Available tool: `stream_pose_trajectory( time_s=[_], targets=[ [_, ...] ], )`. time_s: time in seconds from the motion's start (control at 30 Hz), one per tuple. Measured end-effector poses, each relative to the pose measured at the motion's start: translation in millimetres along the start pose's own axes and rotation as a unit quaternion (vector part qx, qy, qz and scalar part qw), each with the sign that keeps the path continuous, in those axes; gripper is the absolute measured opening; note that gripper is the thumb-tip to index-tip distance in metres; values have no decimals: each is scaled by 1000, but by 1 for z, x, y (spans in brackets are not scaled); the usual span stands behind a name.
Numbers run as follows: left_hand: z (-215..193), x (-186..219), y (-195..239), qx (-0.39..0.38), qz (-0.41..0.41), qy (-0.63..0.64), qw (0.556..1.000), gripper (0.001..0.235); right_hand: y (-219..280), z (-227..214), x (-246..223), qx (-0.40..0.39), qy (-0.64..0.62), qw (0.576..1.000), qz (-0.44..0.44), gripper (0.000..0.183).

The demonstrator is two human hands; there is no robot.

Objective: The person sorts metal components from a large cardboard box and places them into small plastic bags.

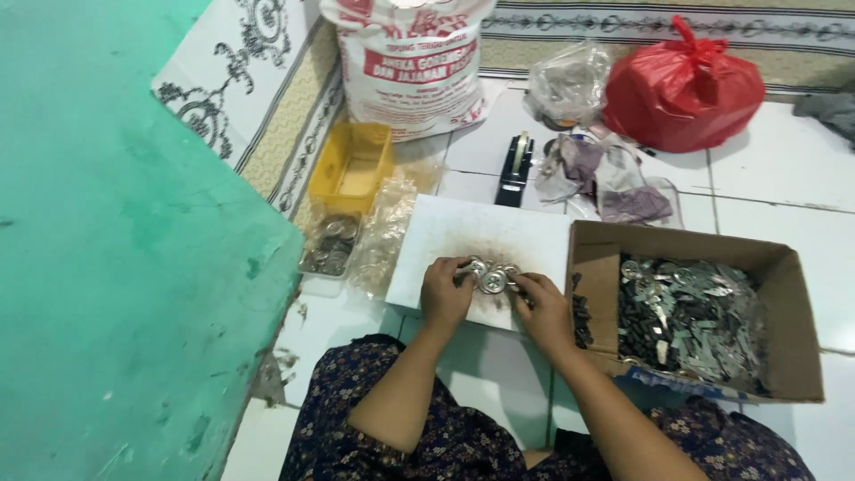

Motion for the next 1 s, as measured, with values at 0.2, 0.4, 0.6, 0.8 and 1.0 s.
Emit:
stream_pose_trajectory(
  time_s=[0.2, 0.4, 0.6, 0.8, 1.0],
  targets=[
    [35, 61, -8, -7, 146, -13, 989, 22, -30, -12, 70, -15, -13, 999, -30, 28],
    [121, 153, -16, -110, 259, -37, 959, 21, -7, -134, 134, 20, 27, 996, 88, 33],
    [265, 172, -31, -230, 258, -104, 933, 13, 31, -167, 337, 81, -47, 947, 306, 31],
    [370, 139, -57, -281, 245, -181, 910, 14, 15, -131, 350, -8, -20, 944, 330, 27],
    [347, 179, -55, -340, 179, -294, 875, 28, 19, -131, 331, -12, 42, 924, 379, 37]
  ],
)
Point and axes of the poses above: each hand's wrist, its own y-axis away from the middle knuckle, its own z-axis out of the palm, x = y × z, the point moved 10 cm from there along -y, towards the middle knuckle, and after that the axes turned 13 degrees about -x, right-handed, at the moved point
